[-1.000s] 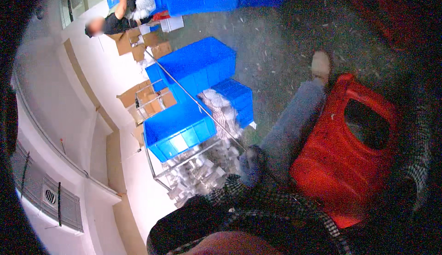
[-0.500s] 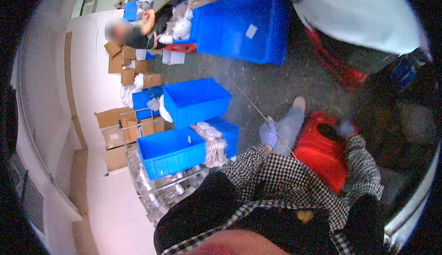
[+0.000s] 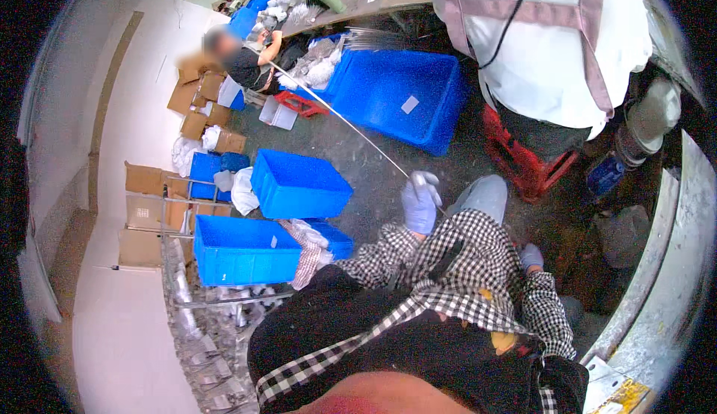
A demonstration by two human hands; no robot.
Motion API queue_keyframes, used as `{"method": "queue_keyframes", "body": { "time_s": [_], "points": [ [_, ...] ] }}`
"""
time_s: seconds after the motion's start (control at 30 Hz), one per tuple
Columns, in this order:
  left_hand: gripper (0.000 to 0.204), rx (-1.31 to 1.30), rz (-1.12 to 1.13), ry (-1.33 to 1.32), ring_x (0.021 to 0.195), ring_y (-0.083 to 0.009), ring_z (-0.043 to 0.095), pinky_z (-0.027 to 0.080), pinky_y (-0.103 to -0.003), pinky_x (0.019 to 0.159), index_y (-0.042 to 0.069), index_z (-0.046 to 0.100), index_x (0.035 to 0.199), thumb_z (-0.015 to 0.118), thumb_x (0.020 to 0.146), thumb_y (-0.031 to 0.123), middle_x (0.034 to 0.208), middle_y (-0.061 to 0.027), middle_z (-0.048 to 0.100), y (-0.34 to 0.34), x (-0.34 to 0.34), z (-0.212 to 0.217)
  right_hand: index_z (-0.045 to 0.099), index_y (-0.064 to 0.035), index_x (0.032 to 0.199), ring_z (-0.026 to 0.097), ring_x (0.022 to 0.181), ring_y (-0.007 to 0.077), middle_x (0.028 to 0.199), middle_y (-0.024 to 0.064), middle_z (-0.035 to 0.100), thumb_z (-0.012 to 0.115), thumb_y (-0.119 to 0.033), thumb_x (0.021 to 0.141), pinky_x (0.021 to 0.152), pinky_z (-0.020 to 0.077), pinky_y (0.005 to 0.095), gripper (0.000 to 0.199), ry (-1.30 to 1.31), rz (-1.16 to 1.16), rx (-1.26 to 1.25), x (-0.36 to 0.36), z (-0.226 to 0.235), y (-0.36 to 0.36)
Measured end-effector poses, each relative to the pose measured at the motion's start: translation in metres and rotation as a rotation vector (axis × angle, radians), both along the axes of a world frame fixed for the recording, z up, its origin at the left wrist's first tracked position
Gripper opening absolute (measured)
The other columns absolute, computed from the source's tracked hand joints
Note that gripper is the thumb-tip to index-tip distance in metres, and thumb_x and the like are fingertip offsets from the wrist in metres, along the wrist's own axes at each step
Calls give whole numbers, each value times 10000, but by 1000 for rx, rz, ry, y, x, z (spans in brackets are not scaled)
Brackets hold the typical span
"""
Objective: Processing and binding bundles of synthetic bristles or fibers at a factory workbench.
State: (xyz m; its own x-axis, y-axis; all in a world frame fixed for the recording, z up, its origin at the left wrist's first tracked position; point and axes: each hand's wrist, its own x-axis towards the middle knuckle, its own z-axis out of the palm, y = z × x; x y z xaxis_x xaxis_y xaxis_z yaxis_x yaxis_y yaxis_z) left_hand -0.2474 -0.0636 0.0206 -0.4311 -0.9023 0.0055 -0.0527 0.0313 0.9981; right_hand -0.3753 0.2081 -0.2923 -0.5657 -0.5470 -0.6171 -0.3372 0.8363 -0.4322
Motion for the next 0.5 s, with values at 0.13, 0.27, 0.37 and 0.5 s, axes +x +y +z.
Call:
{"method": "queue_keyframes", "body": {
  "time_s": [0.13,0.27,0.37,0.5],
  "points": [
    [459,-194,-101,156,470,-83,492,394,-244,452,50,580,875,431,1026,457,720,-28,607,-8,-9,10,681,-46,1110,631,1042,409,1130,238,661,451,-389,980,875,502,467,433,83,-401,-166,-43,6,8],
    [600,-247,-318,239,465,-63,484,364,-237,441,46,592,808,428,985,595,596,9,531,9,-28,35,674,-30,1133,622,1087,328,1194,184,655,467,-320,995,968,447,374,382,199,-754,-598,-53,37,43],
    [612,-289,-489,328,474,-67,464,341,-262,440,44,585,743,467,972,599,590,11,540,24,-37,41,657,-20,1171,608,1102,276,1171,147,669,457,-302,1013,991,425,355,380,444,-788,-824,-58,70,62],
    [424,-594,-666,369,535,-196,599,459,-311,530,59,590,738,518,995,388,642,-74,620,38,-19,81,636,-13,1217,554,936,133,1023,17,644,435,-267,1052,901,439,270,364,306,-886,-1007,-1,211,27]
  ]
}}
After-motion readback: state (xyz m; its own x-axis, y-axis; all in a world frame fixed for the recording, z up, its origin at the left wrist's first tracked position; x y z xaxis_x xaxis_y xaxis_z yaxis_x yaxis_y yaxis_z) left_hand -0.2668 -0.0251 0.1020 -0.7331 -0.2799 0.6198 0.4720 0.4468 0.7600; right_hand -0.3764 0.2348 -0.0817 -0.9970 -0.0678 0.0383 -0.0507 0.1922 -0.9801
